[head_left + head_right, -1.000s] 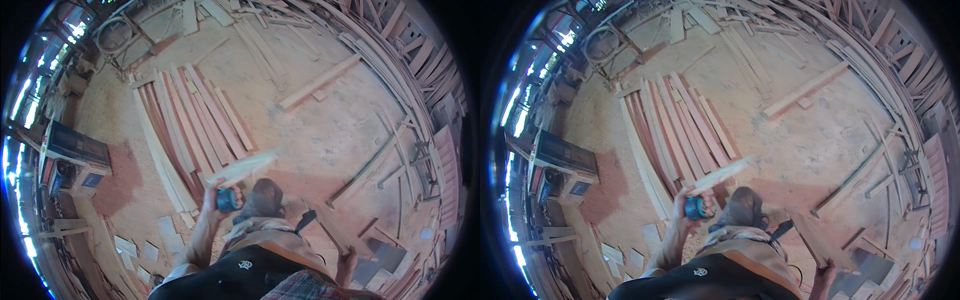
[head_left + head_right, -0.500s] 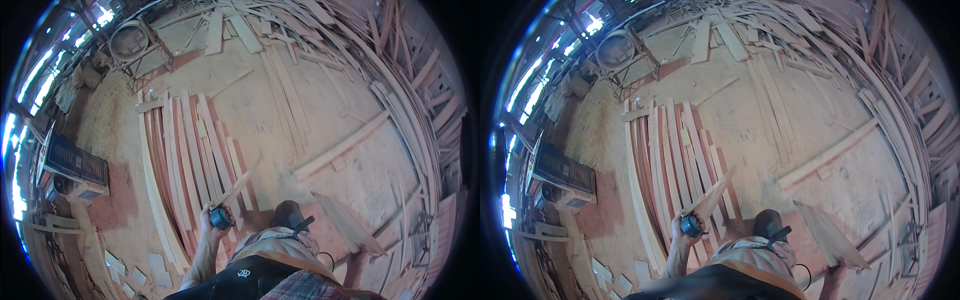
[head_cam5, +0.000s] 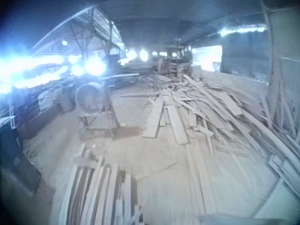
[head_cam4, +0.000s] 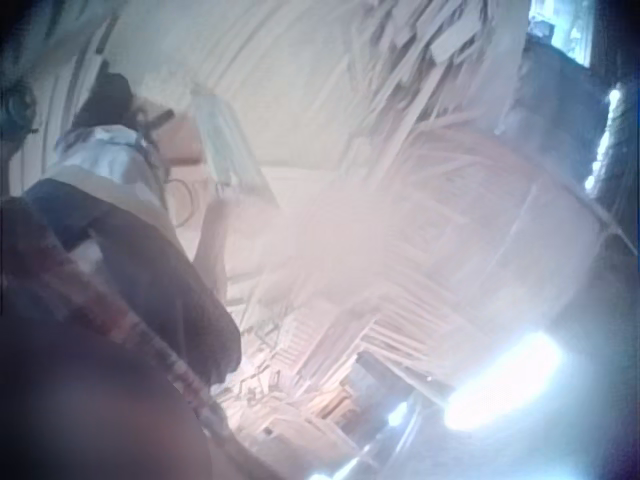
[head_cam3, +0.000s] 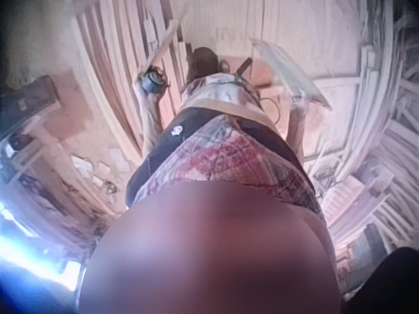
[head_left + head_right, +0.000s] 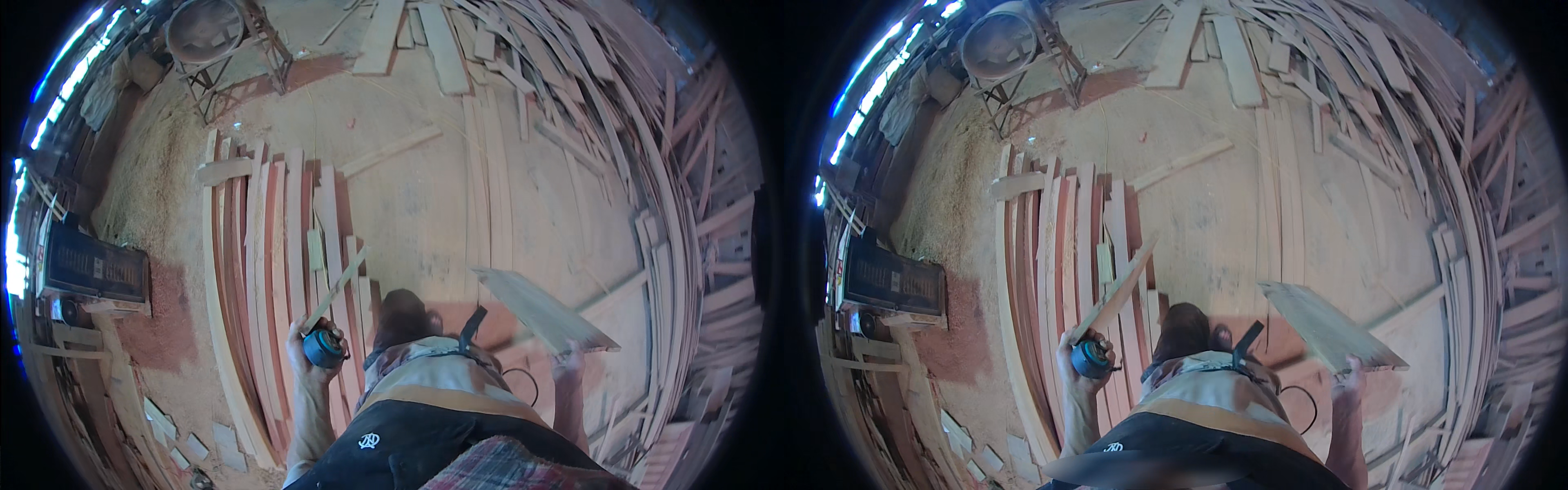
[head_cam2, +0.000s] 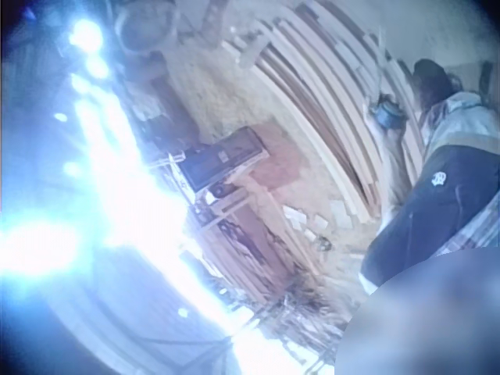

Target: The person applies glue to a wooden box, then picks up and inspects a wooden panel. They measure the box with a tape measure, move to a table saw, and measure the saw's fence. The person handles wood pieces and tools throughout the process.

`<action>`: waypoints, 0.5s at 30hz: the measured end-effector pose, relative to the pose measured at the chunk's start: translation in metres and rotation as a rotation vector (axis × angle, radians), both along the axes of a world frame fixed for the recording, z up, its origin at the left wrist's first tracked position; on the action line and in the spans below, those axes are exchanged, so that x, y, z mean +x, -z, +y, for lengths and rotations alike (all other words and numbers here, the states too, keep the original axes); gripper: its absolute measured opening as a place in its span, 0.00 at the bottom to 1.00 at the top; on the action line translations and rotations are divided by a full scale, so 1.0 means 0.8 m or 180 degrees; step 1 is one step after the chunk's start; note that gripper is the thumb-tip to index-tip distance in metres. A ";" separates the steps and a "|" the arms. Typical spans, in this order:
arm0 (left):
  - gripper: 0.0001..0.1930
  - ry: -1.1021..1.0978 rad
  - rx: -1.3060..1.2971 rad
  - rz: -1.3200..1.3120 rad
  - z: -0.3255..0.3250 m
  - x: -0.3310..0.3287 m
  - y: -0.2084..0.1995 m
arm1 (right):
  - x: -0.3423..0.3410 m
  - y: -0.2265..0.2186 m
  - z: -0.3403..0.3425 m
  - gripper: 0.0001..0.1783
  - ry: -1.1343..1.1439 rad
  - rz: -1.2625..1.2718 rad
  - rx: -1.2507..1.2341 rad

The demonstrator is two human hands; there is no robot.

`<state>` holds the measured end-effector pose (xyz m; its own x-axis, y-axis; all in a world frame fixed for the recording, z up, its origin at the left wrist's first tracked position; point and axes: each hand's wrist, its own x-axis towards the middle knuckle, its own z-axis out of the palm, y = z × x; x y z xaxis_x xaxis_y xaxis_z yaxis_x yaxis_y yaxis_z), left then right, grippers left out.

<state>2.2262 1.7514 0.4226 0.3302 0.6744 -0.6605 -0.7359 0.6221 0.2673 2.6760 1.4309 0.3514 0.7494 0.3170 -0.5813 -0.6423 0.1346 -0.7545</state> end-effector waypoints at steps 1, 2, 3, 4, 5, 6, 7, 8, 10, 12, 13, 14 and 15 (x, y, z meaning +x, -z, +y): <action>0.18 -0.0076 -0.0025 0.0013 0.044 0.020 -0.003 | 0.029 -0.005 0.059 0.20 0.0003 0.0028 -0.0140; 0.18 -0.0106 -0.0028 0.0079 0.091 0.034 -0.003 | 0.056 -0.011 0.118 0.21 0.0133 0.0084 -0.0392; 0.18 -0.0138 -0.0090 0.0129 0.142 0.052 0.002 | 0.083 -0.012 0.178 0.21 0.0247 0.0134 -0.0675; 0.19 -0.0151 -0.0126 0.0125 0.190 0.067 0.009 | 0.103 -0.012 0.232 0.21 0.0166 0.0061 -0.0446; 0.18 -0.0121 -0.0050 0.0108 0.245 0.083 0.019 | 0.124 -0.009 0.291 0.22 0.0059 -0.0044 -0.0203; 0.17 -0.0158 -0.0137 0.0173 0.300 0.101 0.031 | 0.141 -0.003 0.349 0.22 -0.0040 -0.0112 0.0086; 0.17 -0.0165 -0.0154 0.0175 0.358 0.119 0.043 | 0.158 0.005 0.408 0.22 0.0119 -0.0047 -0.0063; 0.16 -0.0138 -0.0188 0.0188 0.417 0.132 0.049 | 0.170 0.012 0.463 0.22 0.0291 0.0063 -0.0189; 0.16 -0.0183 -0.0311 0.0180 0.525 0.157 0.054 | 0.198 0.023 0.569 0.21 0.0449 0.0253 -0.0326; 0.17 -0.0207 -0.0369 0.0097 0.622 0.179 0.051 | 0.222 0.030 0.666 0.20 0.0320 0.0416 -0.0323; 0.17 -0.0266 -0.0616 0.0180 0.670 0.188 0.048 | 0.229 0.027 0.701 0.21 0.0038 0.0006 -0.0466; 0.18 -0.0165 -0.0418 0.0067 0.719 0.195 0.043 | 0.240 0.024 0.742 0.21 -0.0338 -0.0444 -0.0470; 0.18 -0.0087 -0.0300 0.0039 0.765 0.203 0.041 | 0.254 0.025 0.790 0.21 -0.0232 -0.0348 -0.0699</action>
<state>2.3887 2.3632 0.3895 0.3040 0.6176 -0.7254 -0.7500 0.6247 0.2175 2.8796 2.0627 0.3314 0.7914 0.2476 -0.5588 -0.5572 -0.0837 -0.8262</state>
